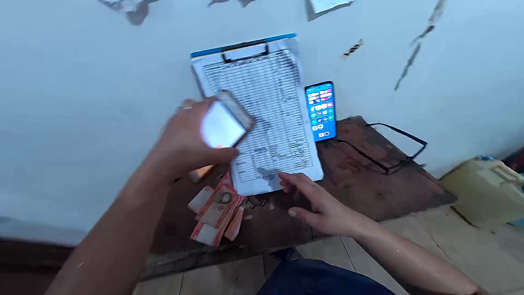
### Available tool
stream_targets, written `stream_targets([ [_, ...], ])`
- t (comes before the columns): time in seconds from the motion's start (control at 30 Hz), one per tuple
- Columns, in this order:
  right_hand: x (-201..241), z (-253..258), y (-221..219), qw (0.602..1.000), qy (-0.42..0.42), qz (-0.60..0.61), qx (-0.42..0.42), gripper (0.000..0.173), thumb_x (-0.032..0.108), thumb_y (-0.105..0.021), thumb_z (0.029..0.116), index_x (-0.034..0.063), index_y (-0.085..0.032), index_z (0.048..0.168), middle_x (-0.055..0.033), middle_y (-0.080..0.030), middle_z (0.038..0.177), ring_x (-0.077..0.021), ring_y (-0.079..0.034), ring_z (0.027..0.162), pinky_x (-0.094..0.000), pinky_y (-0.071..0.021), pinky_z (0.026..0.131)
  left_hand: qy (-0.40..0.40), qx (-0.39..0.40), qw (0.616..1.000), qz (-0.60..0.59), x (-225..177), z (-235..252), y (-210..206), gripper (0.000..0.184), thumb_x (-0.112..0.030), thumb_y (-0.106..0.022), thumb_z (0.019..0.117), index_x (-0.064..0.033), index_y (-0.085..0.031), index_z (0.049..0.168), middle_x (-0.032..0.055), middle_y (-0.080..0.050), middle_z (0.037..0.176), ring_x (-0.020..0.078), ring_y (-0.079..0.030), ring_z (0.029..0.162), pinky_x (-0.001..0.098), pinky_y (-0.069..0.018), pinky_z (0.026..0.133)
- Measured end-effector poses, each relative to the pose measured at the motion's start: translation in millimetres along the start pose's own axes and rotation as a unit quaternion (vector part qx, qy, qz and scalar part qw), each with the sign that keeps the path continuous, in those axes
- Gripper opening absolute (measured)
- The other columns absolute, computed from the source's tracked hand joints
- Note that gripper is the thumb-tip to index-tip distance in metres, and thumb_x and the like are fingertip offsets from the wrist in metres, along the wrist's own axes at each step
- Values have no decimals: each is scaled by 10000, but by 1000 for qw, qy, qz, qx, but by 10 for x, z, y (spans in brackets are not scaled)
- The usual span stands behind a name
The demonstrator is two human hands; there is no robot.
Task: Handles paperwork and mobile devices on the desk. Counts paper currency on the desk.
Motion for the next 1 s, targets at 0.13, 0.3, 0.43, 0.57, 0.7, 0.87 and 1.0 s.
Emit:
stream_targets([
  [0.13, 27, 160, -325, 997, -20, 21, 68, 666, 157, -633, 945, -87, -388, 1516, -256, -562, 1350, -230, -604, 1154, -281, -526, 899, 68, 131, 980, 137, 140, 69, -318, 1129, -387, -946, 692, -4, -342, 1566, 286, -445, 1477, 475, -461, 1345, 632, -450, 1027],
  [0.3, -25, 414, -643, 980, -112, 98, 134, 723, 137, -643, 945, -67, -310, 1554, -226, -540, 1372, -194, -616, 1116, -275, -533, 891, 80, 64, 972, 211, 619, -305, -424, 1122, -431, -927, 695, 64, -367, 1532, 307, -491, 1430, 503, -483, 1301, 622, -471, 966],
  [0.43, 120, 900, -932, 941, -205, 222, 153, 634, 64, -534, 997, -36, -257, 1558, -173, -529, 1359, -139, -622, 1051, -282, -533, 875, 42, -22, 976, 214, 765, -543, -319, 1130, -444, -929, 646, 91, -411, 1496, 323, -551, 1339, 509, -544, 1210, 617, -501, 899],
  [0.57, 186, 1189, -1042, 919, -221, 320, 71, 297, -8, -421, 1039, -35, -462, 1332, -84, -608, 1180, -73, -651, 949, -223, -554, 800, -9, -109, 969, 219, 801, -774, -187, 1171, -485, -927, 580, 102, -444, 1471, 320, -606, 1243, 504, -595, 1117, 608, -521, 809],
  [0.7, 182, 1223, -1153, 907, -185, 377, 36, 267, -77, -397, 964, -16, -504, 1200, -28, -650, 1057, -59, -666, 928, -229, -565, 821, -41, -139, 965, 217, 864, -922, -147, 1195, -510, -910, 557, 114, -448, 1465, 311, -616, 1212, 496, -603, 1092, 592, -521, 784],
  [0.87, 180, 1232, -1211, 899, -180, 400, 9, 294, -81, -393, 943, 0, -515, 1198, -27, -677, 1028, -75, -685, 912, -243, -576, 825, -72, -163, 961, 209, 964, -987, -160, 1148, -555, -846, 589, 119, -477, 1442, 296, -638, 1159, 481, -619, 1054, 567, -530, 747],
  [1.0, 168, 1237, -1242, 896, -179, 408, -1, 259, -16, -366, 951, 31, -532, 1145, -22, -674, 1016, -83, -681, 927, -255, -575, 823, -81, -171, 962, 197, 1019, -995, -176, 1135, -537, -850, 588, 127, -483, 1432, 306, -643, 1151, 495, -626, 1055, 579, -538, 746],
])
Point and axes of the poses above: each hand's wrist, its own z-axis towards the middle knuckle, its own y-axis out of the back of the hand, x = y × z, the point moved 5 cm from there along z, towards the middle knuckle
